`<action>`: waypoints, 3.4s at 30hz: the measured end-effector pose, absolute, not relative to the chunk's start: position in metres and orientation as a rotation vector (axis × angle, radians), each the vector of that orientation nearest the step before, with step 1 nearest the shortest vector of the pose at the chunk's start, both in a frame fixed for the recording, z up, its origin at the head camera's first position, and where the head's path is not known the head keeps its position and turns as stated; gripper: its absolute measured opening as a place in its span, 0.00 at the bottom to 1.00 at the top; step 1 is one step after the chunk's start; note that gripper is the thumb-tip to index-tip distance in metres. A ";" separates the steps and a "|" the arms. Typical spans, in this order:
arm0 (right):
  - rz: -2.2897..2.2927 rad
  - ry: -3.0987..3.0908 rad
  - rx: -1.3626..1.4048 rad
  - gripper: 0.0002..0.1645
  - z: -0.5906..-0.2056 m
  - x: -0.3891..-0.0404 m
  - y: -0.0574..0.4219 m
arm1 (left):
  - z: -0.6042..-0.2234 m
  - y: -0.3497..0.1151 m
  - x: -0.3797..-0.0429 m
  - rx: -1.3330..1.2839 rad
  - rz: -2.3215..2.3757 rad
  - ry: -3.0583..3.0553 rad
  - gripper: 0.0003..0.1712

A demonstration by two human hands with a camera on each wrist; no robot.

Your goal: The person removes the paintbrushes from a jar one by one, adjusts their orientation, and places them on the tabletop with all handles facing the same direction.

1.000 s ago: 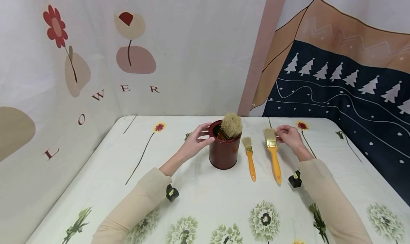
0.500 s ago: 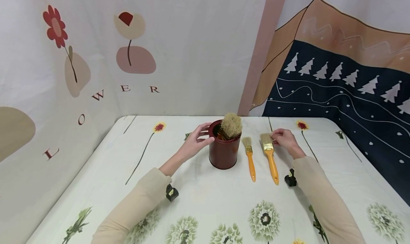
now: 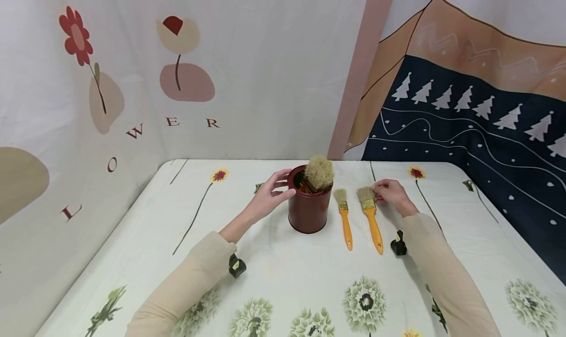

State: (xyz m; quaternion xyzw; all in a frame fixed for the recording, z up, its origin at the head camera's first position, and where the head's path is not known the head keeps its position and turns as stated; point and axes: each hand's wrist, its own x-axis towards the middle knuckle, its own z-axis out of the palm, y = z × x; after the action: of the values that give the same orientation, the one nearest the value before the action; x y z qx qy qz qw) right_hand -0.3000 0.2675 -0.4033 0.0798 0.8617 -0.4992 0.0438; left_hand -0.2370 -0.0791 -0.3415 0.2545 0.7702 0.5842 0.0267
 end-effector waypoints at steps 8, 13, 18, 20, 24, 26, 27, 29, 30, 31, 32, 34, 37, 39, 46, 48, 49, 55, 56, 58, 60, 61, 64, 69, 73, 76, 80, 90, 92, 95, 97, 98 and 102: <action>-1.410 2.664 0.288 0.18 -0.402 -0.299 0.270 | -0.345 -0.080 -0.241 0.778 1.813 2.367 0.32; -1.343 2.720 0.289 0.17 -0.397 -0.297 0.267 | -0.363 -0.081 -0.255 0.795 1.828 2.375 0.32; -1.330 2.767 0.251 0.18 -0.394 -0.298 0.267 | -0.370 -0.081 -0.258 0.803 1.833 2.402 0.32; -1.312 2.813 0.221 0.18 -0.403 -0.308 0.273 | -0.370 -0.081 -0.258 0.802 1.835 2.405 0.32; -1.294 2.917 0.139 0.19 -0.435 -0.344 0.294 | -0.371 -0.082 -0.258 0.804 1.838 2.401 0.32; -1.293 2.946 0.076 0.21 -0.448 -0.360 0.302 | -0.370 -0.082 -0.258 0.802 1.839 2.399 0.32; -1.307 2.953 0.055 0.22 -0.454 -0.367 0.305 | -0.370 -0.082 -0.258 0.808 1.839 2.396 0.32; -1.338 2.951 0.031 0.23 -0.460 -0.377 0.307 | -0.370 -0.081 -0.258 0.808 1.841 2.396 0.32; -1.344 2.955 0.008 0.24 -0.462 -0.380 0.306 | -0.370 -0.081 -0.258 0.812 1.842 2.395 0.32; -1.352 2.957 -0.018 0.25 -0.462 -0.381 0.304 | -0.370 -0.081 -0.258 0.814 1.844 2.394 0.32; -1.355 2.961 -0.047 0.25 -0.461 -0.382 0.302 | -0.370 -0.081 -0.258 0.815 1.845 2.393 0.32; -1.359 2.970 -0.126 0.26 -0.455 -0.379 0.296 | -0.369 -0.081 -0.258 0.813 1.845 2.392 0.32; -1.366 2.933 -0.198 0.24 -0.424 -0.353 0.275 | -0.369 -0.082 -0.257 0.809 1.843 2.391 0.32; -1.371 2.895 -0.257 0.22 -0.392 -0.326 0.256 | -0.369 -0.082 -0.257 0.806 1.841 2.394 0.32; -1.396 2.826 -0.282 0.15 -0.318 -0.257 0.204 | -0.370 -0.081 -0.258 0.804 1.838 2.401 0.32; -1.410 2.817 -0.279 0.15 -0.314 -0.252 0.199 | -0.370 -0.081 -0.258 0.791 1.836 2.398 0.32; -1.418 2.816 -0.287 0.16 -0.313 -0.249 0.197 | -0.369 -0.081 -0.257 0.785 1.834 2.397 0.32; -1.524 2.801 -0.377 0.16 -0.309 -0.237 0.182 | -0.354 -0.081 -0.246 0.817 1.841 2.362 0.31; -1.549 2.796 -0.395 0.16 -0.308 -0.235 0.179 | -0.351 -0.080 -0.244 0.821 1.842 2.359 0.31; -1.595 2.796 -0.438 0.17 -0.308 -0.230 0.174 | -0.345 -0.079 -0.238 0.833 1.837 2.359 0.31; -1.624 2.814 -0.483 0.18 -0.307 -0.226 0.168 | -0.342 -0.079 -0.237 0.827 1.828 2.365 0.30; -1.631 2.830 -0.509 0.19 -0.307 -0.224 0.165 | -0.341 -0.079 -0.236 0.824 1.827 2.364 0.30; -1.629 2.897 -0.587 0.20 -0.308 -0.220 0.156 | -0.340 -0.079 -0.234 0.823 1.828 2.364 0.30; -1.553 3.043 -0.686 0.22 -0.310 -0.217 0.142 | -0.341 -0.079 -0.236 0.817 1.828 2.356 0.31; -1.497 3.145 -0.669 0.22 -0.312 -0.216 0.133 | -0.342 -0.079 -0.236 0.805 1.821 2.361 0.31; -1.490 3.193 -0.619 0.21 -0.314 -0.216 0.129 | -0.342 -0.079 -0.236 0.799 1.818 2.363 0.31; -1.441 3.255 -0.581 0.19 -0.317 -0.216 0.126 | -0.341 -0.079 -0.235 0.806 1.816 2.364 0.31; -1.425 3.322 -0.660 0.11 -0.321 -0.218 0.124 | -0.341 -0.079 -0.235 0.794 1.812 2.369 0.31; -1.467 3.305 -0.692 0.10 -0.321 -0.218 0.125 | -0.342 -0.079 -0.235 0.795 1.813 2.370 0.31; -1.555 3.266 -0.737 0.08 -0.322 -0.218 0.126 | -0.342 -0.079 -0.236 0.806 1.820 2.365 0.31; -1.617 3.236 -0.770 0.07 -0.321 -0.218 0.127 | -0.342 -0.079 -0.236 0.812 1.820 2.362 0.31; -1.649 3.222 -0.785 0.07 -0.320 -0.217 0.127 | -0.342 -0.079 -0.236 0.813 1.819 2.362 0.31; -1.745 3.185 -0.847 0.07 -0.316 -0.216 0.129 | -0.342 -0.080 -0.236 0.817 1.823 2.360 0.31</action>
State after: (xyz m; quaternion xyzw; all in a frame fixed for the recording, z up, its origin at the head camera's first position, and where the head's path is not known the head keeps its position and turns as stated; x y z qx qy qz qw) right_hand -0.2165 0.1286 -0.3156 -0.2173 0.8176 -0.4479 -0.2894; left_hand -0.2360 -0.0795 -0.3423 0.2640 0.7629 0.5896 0.0249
